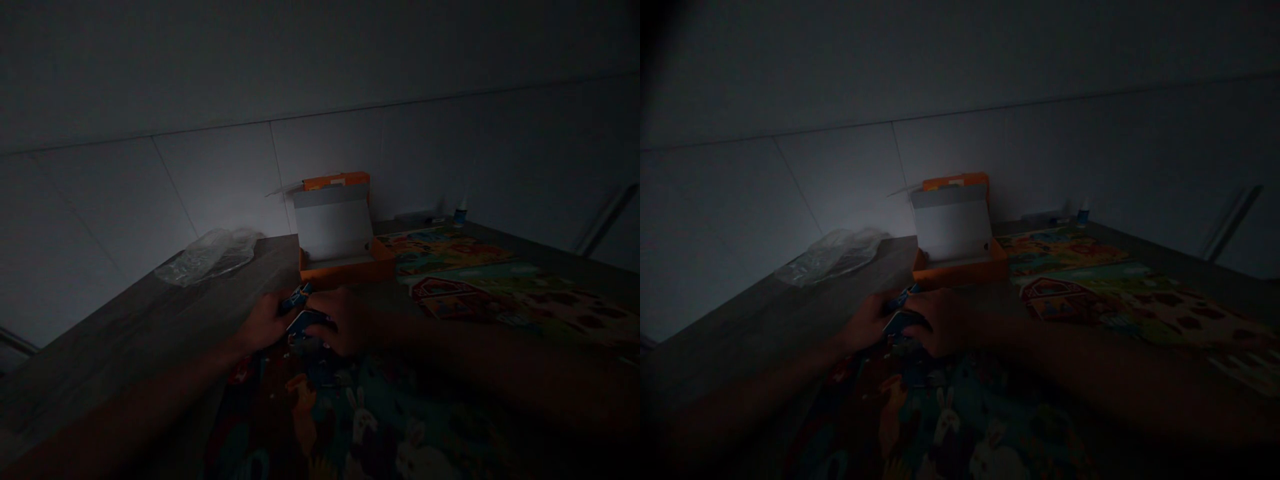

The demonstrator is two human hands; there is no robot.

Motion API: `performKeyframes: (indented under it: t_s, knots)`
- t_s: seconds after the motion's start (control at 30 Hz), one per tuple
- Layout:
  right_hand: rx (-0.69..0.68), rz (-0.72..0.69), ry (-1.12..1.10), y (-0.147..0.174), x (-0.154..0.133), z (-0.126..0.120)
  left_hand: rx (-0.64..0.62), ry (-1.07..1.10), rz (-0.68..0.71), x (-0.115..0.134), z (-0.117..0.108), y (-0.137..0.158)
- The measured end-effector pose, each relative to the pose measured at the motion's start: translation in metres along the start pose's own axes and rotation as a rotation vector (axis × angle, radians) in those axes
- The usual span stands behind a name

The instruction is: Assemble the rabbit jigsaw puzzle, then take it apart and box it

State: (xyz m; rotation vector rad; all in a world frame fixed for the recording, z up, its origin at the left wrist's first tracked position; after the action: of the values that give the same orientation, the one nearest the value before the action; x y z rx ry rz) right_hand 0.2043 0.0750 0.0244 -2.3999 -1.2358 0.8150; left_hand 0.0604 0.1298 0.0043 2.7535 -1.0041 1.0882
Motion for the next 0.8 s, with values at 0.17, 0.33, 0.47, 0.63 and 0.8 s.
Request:
performKeyframes:
  t_s: [0.17, 0.33, 0.47, 0.63, 0.8]
  knots:
    - [0.041, 0.049, 0.084, 0.000, 0.000, -0.004, -0.033, 0.001, 0.009, 0.004, 0.000, 0.001]
    - [0.018, -0.022, 0.091, 0.001, -0.003, 0.000, -0.015, -0.011, 0.056, 0.006, -0.001, 0.000]
    - [0.056, 0.031, -0.002, 0.002, 0.002, -0.003, -0.041, 0.005, 0.042, 0.002, 0.002, 0.000]
    - [0.187, 0.134, -0.148, 0.004, 0.010, -0.006, -0.042, 0.035, 0.039, -0.001, 0.003, 0.000]
    - [0.278, 0.272, -0.286, 0.003, 0.021, -0.005, -0.022, -0.005, 0.067, -0.004, 0.002, -0.001]
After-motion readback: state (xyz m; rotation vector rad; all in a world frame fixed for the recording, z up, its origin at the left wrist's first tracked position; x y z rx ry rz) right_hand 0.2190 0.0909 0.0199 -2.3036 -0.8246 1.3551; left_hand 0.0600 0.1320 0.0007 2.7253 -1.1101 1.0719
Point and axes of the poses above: each hand's wrist, its own y-axis away from the middle knuckle, its own z-axis out of the palm, x = y × z, the point moved 5 cm from there along -y, towards the middle knuckle, and after that the axes turned 4 degrees about -y, right-handed, at the moved point
